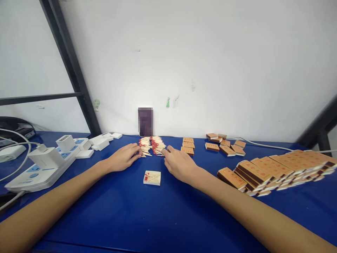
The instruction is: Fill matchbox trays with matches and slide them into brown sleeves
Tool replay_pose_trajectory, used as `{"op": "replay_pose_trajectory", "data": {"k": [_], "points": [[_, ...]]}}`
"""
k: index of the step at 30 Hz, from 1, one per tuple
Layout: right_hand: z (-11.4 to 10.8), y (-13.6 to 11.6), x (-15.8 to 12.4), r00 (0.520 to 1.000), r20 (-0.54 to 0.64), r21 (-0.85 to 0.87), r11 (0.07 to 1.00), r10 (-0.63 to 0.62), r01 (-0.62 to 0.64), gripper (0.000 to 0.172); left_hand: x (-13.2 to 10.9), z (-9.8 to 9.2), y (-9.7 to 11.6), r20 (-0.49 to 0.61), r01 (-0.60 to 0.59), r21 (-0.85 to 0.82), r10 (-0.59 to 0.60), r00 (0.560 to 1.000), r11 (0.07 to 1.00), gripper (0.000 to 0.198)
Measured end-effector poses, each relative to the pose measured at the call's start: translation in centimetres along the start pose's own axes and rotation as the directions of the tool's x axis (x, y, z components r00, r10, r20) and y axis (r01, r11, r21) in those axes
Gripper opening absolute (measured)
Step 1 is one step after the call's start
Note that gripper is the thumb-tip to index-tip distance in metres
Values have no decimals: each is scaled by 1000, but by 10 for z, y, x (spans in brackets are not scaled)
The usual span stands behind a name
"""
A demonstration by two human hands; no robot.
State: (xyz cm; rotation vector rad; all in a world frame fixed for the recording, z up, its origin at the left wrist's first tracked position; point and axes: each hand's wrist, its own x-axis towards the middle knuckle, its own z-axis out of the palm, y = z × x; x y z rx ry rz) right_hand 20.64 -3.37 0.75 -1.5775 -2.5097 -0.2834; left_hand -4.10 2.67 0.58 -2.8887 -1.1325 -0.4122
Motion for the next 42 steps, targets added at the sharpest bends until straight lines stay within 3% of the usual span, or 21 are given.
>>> {"op": "replay_pose_trajectory", "data": {"k": [4,8,13,17,21,25,29,35,39,42], "points": [[10,4,9,1000,12,-78,997,16,-15,26,-2,-6,8,-40,-42,-1,42,998,999,22],[17,9,9,1000,1,-55,998,25,-25,27,-6,-14,29,-69,-118,-148,108,992,982,22],[18,11,2,1000,1,8,1000,-2,2,22,-11,-19,59,32,-162,-276,177,984,947,16],[14,11,-5,1000,10,38,999,-26,26,20,-12,-17,68,64,-160,-279,185,981,947,13],[8,11,-15,999,-25,88,996,-29,31,20,-8,-15,62,7,-133,-263,139,990,956,16],[-5,1,-24,988,-135,303,946,-71,110,18,-2,-18,37,-130,-15,-164,-7,992,986,26],[-17,-21,-29,982,-144,415,894,-120,170,14,-2,-22,10,-52,127,-43,-130,990,991,21],[-13,-26,-27,983,-119,327,930,-137,169,16,-4,-15,3,36,3,3,-3,999,1000,20],[-5,-10,-21,990,-130,248,965,-52,83,18,-2,-11,4,73,-39,31,37,997,999,18],[3,-1,-16,998,-55,247,969,10,4,15,-2,-16,12,64,-77,-55,80,995,996,20]]}}
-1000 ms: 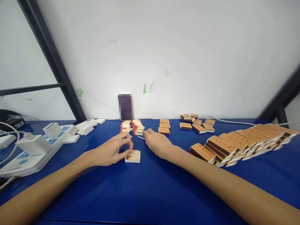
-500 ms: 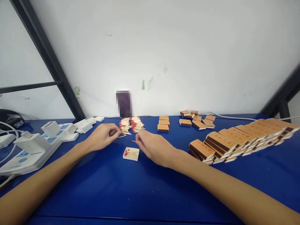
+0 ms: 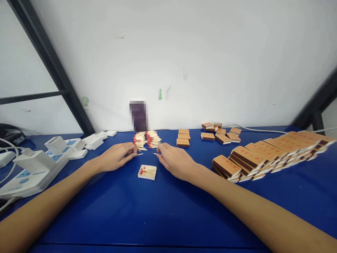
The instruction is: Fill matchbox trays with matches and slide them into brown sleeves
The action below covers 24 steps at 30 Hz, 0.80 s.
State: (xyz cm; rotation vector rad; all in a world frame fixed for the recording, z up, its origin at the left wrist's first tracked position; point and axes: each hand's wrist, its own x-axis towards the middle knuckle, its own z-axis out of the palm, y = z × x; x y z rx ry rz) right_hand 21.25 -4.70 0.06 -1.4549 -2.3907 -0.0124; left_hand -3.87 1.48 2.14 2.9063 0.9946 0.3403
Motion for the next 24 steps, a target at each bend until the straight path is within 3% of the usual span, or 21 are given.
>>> {"op": "replay_pose_trajectory", "data": {"k": [3,6,11,15,18,22,24], "points": [[7,6,3,999,32,35,999,35,-36,14,-1,-7,20,-22,-46,-190,42,999,981,26],[12,9,4,999,26,46,998,43,-44,13,-4,-11,43,57,-70,-377,98,994,923,27],[11,7,4,998,35,47,998,45,-47,14,-5,-5,58,100,-88,-376,135,986,923,18],[1,1,-1,1000,-6,105,994,17,-16,15,-1,-4,40,-44,-52,-297,40,998,953,25],[-13,-9,-6,993,-116,268,962,-24,55,17,1,-3,17,-174,6,-187,-40,984,982,24],[-28,-25,-13,973,-228,431,894,-23,122,18,0,7,-8,-115,45,-10,-46,992,999,19],[-29,-31,-15,976,-216,451,883,-30,127,17,1,13,-15,-93,69,29,-66,993,997,21]]}}
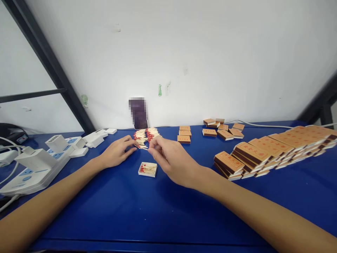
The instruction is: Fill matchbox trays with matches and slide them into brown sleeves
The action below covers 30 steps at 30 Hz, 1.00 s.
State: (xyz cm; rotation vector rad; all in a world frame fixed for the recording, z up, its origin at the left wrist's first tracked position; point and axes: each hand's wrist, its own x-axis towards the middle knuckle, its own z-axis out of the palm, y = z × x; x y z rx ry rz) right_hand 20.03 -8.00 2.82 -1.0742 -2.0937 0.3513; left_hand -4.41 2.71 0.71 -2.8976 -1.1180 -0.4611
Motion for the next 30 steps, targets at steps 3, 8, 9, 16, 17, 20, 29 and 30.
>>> {"op": "replay_pose_trajectory", "data": {"k": [3,8,9,16,17,20,29,30], "points": [[6,1,-4,989,146,-62,998,11,-2,16,2,5,-3,4,41,-1,-41,999,999,22],[11,16,-1,979,182,-202,978,95,-57,20,4,6,-2,3,68,-59,-68,998,996,16],[11,20,2,980,164,-233,970,108,-68,20,5,6,-2,1,68,-64,-69,998,996,15],[23,49,35,941,166,-573,805,296,-152,21,3,6,0,-27,37,-38,-38,999,999,18],[25,53,39,939,167,-584,797,301,-152,22,3,6,0,-31,32,-24,-33,999,999,20],[31,61,43,935,181,-610,780,305,-136,24,3,5,1,-44,23,3,-22,999,1000,20],[29,63,39,938,176,-598,790,298,-139,25,-6,-11,43,8,-193,-263,202,979,945,15],[29,64,40,939,178,-590,795,294,-137,24,-8,-12,48,34,-196,-286,215,976,938,14]]}}
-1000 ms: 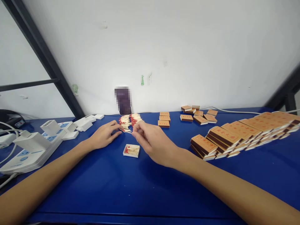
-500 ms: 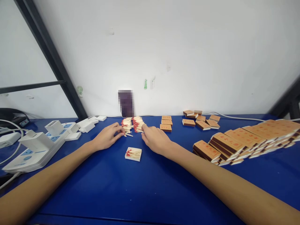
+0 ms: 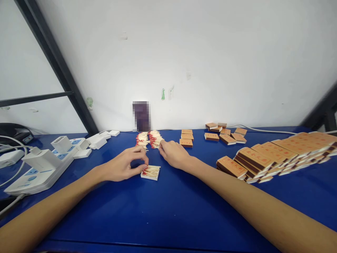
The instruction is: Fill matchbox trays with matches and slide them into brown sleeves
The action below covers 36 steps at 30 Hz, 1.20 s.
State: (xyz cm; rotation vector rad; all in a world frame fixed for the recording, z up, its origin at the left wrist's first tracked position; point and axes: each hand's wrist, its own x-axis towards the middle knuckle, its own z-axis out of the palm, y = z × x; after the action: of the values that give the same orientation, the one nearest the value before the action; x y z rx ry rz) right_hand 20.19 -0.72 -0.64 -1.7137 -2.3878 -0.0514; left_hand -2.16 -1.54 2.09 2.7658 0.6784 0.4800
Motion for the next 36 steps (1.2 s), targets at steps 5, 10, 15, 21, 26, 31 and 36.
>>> {"op": "replay_pose_trajectory", "data": {"k": [5,10,15,21,26,31,36], "points": [[4,4,4,1000,-12,43,999,-8,9,22,-2,1,4,4,31,-4,-31,1000,1000,13],[-5,4,-6,999,-16,115,993,-32,34,21,-1,-5,-21,-101,118,133,-105,989,984,17],[-23,-9,-41,980,-61,330,922,-191,200,18,-4,-6,-54,-84,245,296,-230,970,923,20],[-25,-17,-56,965,-88,407,875,-249,263,19,-4,-2,-60,-47,238,240,-233,971,941,19],[-21,-9,-38,989,-99,298,945,-111,135,18,-1,-3,-52,-20,184,261,-186,982,948,24],[-9,-4,-8,1000,1,67,998,-16,16,23,0,-8,-31,-25,120,263,-118,993,957,26],[-2,-4,6,999,49,3,1000,0,0,26,1,-4,-1,-1,46,134,-46,999,990,20]]}}
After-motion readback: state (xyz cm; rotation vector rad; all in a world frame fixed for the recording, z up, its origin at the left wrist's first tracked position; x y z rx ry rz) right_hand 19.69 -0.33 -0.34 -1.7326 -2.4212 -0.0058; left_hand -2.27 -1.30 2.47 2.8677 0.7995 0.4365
